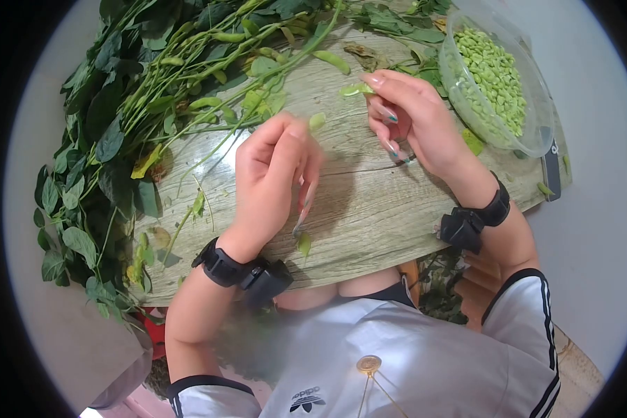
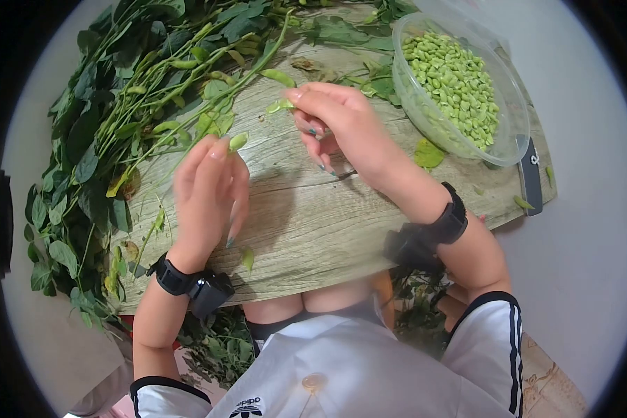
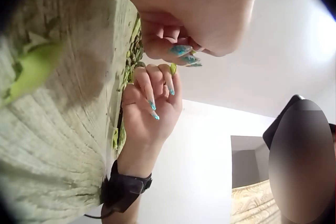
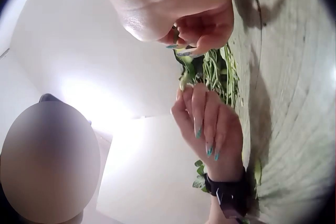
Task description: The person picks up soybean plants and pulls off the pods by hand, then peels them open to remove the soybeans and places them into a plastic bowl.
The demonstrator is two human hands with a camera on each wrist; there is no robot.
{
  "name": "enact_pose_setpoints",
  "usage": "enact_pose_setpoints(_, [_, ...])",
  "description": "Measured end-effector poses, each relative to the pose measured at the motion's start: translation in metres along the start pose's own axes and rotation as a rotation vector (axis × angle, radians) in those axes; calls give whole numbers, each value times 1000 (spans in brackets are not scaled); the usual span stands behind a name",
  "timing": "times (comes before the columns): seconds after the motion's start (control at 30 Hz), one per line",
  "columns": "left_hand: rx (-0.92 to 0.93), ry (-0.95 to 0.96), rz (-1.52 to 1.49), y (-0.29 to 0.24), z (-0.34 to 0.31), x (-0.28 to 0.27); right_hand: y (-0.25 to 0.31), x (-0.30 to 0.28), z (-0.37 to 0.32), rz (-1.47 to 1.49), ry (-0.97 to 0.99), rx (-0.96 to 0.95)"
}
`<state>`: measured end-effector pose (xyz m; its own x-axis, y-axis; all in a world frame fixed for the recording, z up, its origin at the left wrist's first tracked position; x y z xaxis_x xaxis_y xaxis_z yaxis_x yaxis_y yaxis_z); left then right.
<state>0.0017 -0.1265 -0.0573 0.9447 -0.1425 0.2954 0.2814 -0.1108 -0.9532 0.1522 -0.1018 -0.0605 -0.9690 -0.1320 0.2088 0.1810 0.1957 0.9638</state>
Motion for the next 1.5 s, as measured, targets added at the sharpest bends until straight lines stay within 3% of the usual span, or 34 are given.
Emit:
enact_pose_setpoints(0.13, [-10,79,4,1,2,4,8,10,-5,-101,-1,-68])
enact_pose_setpoints(0.2, [-185,34,-67,11,1,4,10,14,-7,-141,-30,-138])
enact_pose_setpoints(0.27, [-97,13,-106,18,6,2,14,13,-11,-181,-62,-209])
enact_pose_setpoints(0.33, [-9,-11,-144,18,6,-2,39,28,-28,-661,-60,-640])
enact_pose_setpoints(0.47, [-131,19,-425,20,3,5,47,44,-42,-821,-17,-804])
enact_pose_setpoints(0.53, [-172,16,-518,21,2,8,34,52,-44,-820,26,-811])
enact_pose_setpoints(0.6, [-289,199,-644,23,-6,29,27,59,-45,-822,65,-821])
enact_pose_setpoints(0.7, [-382,105,-650,27,-11,33,11,61,-38,-796,165,-618])
enact_pose_setpoints(0.9, [-345,196,-628,32,-9,30,0,57,-34,-817,211,-530])
enact_pose_setpoints(1.1, [-370,120,-692,36,1,19,17,45,-27,-657,88,-534])
enact_pose_setpoints(1.5, [-468,61,-602,36,-7,24,19,52,-37,-797,80,-730])
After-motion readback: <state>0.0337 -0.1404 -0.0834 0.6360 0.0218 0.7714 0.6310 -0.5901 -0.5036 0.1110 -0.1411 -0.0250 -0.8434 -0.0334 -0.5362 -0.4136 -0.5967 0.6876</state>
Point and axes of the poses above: each hand's wrist, its own z-axis towards the middle knuckle, its own x-axis out of the palm, y = z × x, the point moved 9 cm from there along z, towards the middle knuckle, and after that the axes turned 10 degrees about -y, right-handed, at the moved point
